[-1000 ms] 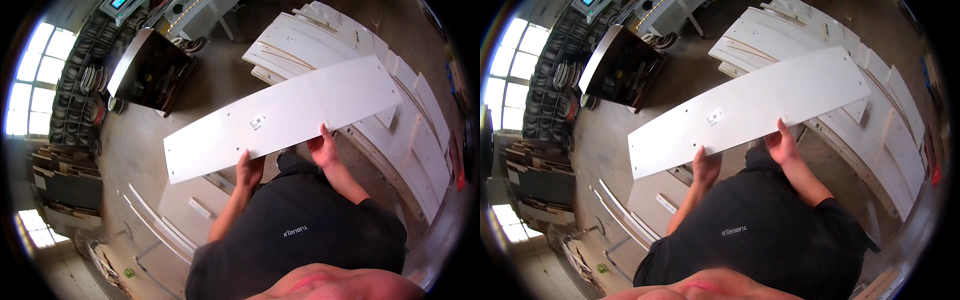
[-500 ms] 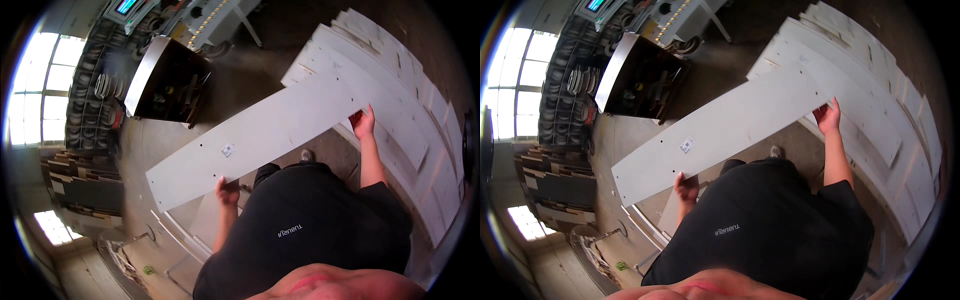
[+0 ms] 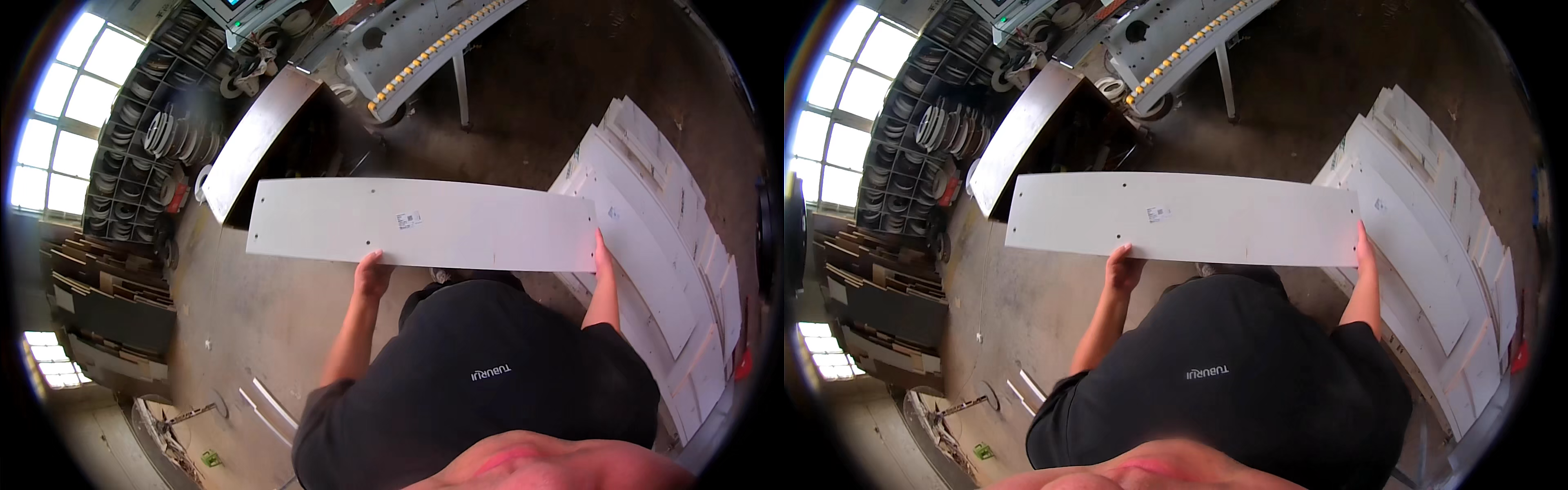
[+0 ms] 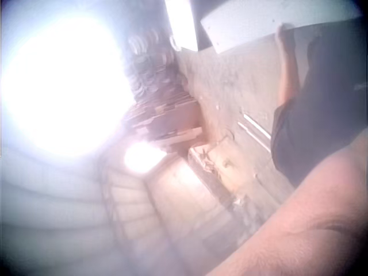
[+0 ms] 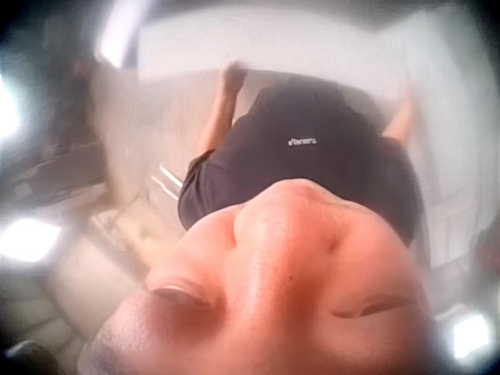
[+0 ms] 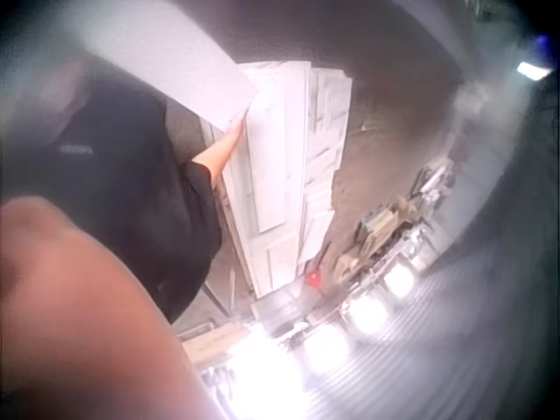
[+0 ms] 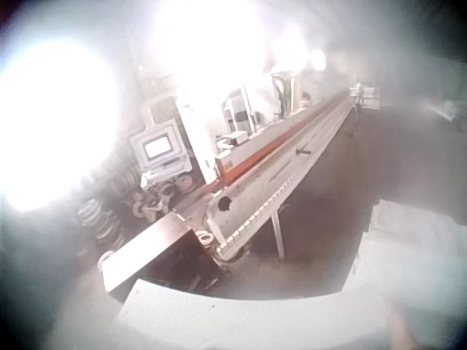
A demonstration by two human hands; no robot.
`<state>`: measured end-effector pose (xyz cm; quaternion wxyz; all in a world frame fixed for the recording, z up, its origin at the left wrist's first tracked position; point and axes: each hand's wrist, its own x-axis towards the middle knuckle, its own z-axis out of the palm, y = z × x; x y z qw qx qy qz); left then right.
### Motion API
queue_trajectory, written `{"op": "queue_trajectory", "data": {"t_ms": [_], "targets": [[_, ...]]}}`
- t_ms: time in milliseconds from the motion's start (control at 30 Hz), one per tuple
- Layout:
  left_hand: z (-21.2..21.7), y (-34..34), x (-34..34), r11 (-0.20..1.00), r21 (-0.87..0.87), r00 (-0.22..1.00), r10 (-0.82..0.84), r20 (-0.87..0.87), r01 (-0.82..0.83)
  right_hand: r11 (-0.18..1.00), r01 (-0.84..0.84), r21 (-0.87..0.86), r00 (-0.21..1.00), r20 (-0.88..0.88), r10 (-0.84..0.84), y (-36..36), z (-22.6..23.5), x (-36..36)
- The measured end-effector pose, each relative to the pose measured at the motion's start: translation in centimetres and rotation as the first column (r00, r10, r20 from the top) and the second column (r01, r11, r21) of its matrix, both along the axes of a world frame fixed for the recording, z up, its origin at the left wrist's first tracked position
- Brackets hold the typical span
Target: The person repeatedly picks up white rectangular panels from a stack and places them onto a conveyor belt. Using a handheld tool, the person scans or marks each panel before moving it to a separate stack on a metal rack. The task involves repetitive handling of multiple identical panels in a manufacturing setting.
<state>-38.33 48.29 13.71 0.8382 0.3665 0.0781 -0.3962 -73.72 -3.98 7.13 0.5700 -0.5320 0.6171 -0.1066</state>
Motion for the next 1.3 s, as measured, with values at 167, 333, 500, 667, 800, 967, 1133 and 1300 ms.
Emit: {"op": "queue_trajectory", "data": {"t_ms": [167, 333, 500, 667, 800, 967, 1133, 1300], "targets": [[0.2, -7.4, 14.1, 0.996, 0.066, 0.994, -0.054, -0.098, 0.061, 0.963, 0.267, 0.042, 0.957, 0.104, -0.27, 2.2, -2.4, 3.3], [-2.5, -15.3, 26.2, 0.981, 0.192, 0.988, -0.009, -0.152, 0.039, 0.876, 0.477, -0.064, 0.879, 0.037, -0.476, 4.8, -4.1, 10.9], [-4.9, -22.3, 38.0, 0.974, 0.225, 0.994, 0.009, -0.112, 0.016, 0.837, 0.536, -0.112, 0.837, -0.057, -0.544, 4.9, -5.0, 22.0], [-4.1, -27.6, 49.6, 0.942, 0.33, 0.998, -0.056, -0.022, 0.06, 0.832, 0.506, -0.228, 0.795, -0.252, -0.552, 2.0, -4.9, 31.9], [-3.5, -27.1, 57.4, 0.658, 0.659, 0.829, -0.552, 0.092, 0.364, 0.806, 0.556, -0.202, 0.788, -0.179, -0.589, 1.2, -2.6, 38.9], [-2.3, -24.0, 67.4, 0.639, 0.742, 0.805, -0.539, 0.247, 0.2, 0.874, 0.43, -0.224, 0.877, -0.126, -0.464, -0.1, -6.3, 38.2], [-1.3, -18.5, 86.1, 0.671, 0.722, 0.838, -0.289, 0.464, -0.168, 0.866, 0.494, 0.078, 0.835, -0.319, -0.448, 4.3, 2.3, 44.9], [-1.8, -10.4, 108.9, 0.288, 0.569, 0.485, -0.314, 0.816, -0.77, 0.838, 0.506, 0.205, 0.861, -0.051, -0.507, 6.4, -1.6, 43.2]]}}
